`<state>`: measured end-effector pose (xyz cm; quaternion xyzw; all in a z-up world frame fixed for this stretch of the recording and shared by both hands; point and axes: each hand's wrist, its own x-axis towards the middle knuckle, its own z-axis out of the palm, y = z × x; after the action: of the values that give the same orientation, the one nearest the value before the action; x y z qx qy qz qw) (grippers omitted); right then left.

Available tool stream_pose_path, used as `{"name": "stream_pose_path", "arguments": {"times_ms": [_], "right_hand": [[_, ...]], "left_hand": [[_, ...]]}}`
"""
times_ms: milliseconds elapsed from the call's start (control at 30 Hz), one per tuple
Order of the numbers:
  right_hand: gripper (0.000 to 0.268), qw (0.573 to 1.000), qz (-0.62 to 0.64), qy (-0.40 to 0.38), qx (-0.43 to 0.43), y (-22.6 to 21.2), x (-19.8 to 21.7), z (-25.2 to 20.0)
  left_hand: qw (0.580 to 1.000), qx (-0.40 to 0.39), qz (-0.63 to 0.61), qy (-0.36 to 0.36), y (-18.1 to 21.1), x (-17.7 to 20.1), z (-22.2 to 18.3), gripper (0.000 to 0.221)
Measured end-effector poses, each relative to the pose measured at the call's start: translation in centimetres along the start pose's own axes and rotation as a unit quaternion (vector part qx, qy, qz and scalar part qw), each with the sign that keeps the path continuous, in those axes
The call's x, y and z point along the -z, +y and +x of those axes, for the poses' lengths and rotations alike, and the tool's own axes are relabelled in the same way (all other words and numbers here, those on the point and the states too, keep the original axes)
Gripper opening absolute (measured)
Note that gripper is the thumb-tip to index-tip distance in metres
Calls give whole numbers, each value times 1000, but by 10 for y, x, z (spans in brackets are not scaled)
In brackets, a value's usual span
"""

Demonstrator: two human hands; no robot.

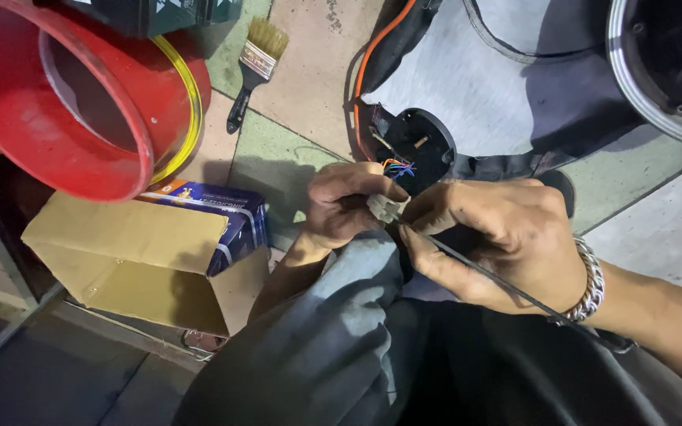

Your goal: The person sits on the workshop floor repairing a motorcycle tail light assembly. They join wires using a white connector, fit the wiring into the light housing, then use a screwdriver to drive screws securing the housing. At the end they stand and carry a power drill across the shop.

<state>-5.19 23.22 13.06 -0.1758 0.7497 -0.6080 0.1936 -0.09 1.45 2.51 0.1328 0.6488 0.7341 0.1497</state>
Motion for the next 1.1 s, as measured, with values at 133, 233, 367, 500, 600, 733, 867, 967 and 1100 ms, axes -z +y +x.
{"name": "stream_pose_path", "arguments": {"times_ms": [133, 233, 367, 500, 600, 733, 867, 967, 1100], "right_hand": [[18, 1000, -12, 3, 0, -1, 0, 1], [16, 1000, -7, -11, 1, 0, 1, 0], [18, 998, -19, -26, 48, 0, 2, 2], [20, 992, -67, -36, 98, 9, -5, -4], [18, 989, -62, -46, 127, 17, -7, -4], [21, 988, -98, -53, 111, 34, -15, -6], [18, 993, -90, -38, 63, 39, -7, -7], [17, 999, -50, -9, 6, 32, 3, -15], [18, 997, -70, 32, -10, 28, 4, -35]], "left_hand": [[1000, 0, 21, -6, 1, 1, -1, 38], [999, 12, 38, 0, 2, 1, -2, 34], [998, 22, 61, -9, 4, 4, -1, 37], [995, 17, 98, 16, 15, 5, 2, 28], [994, -53, 88, 42, -8, 8, -13, 44], [977, 34, 203, 64, 12, 3, -5, 35], [967, -90, 224, 83, -19, 3, -15, 19], [962, -131, 230, 60, -8, -2, -6, 30], [958, -111, 264, -21, 5, -4, 2, 41]]}}
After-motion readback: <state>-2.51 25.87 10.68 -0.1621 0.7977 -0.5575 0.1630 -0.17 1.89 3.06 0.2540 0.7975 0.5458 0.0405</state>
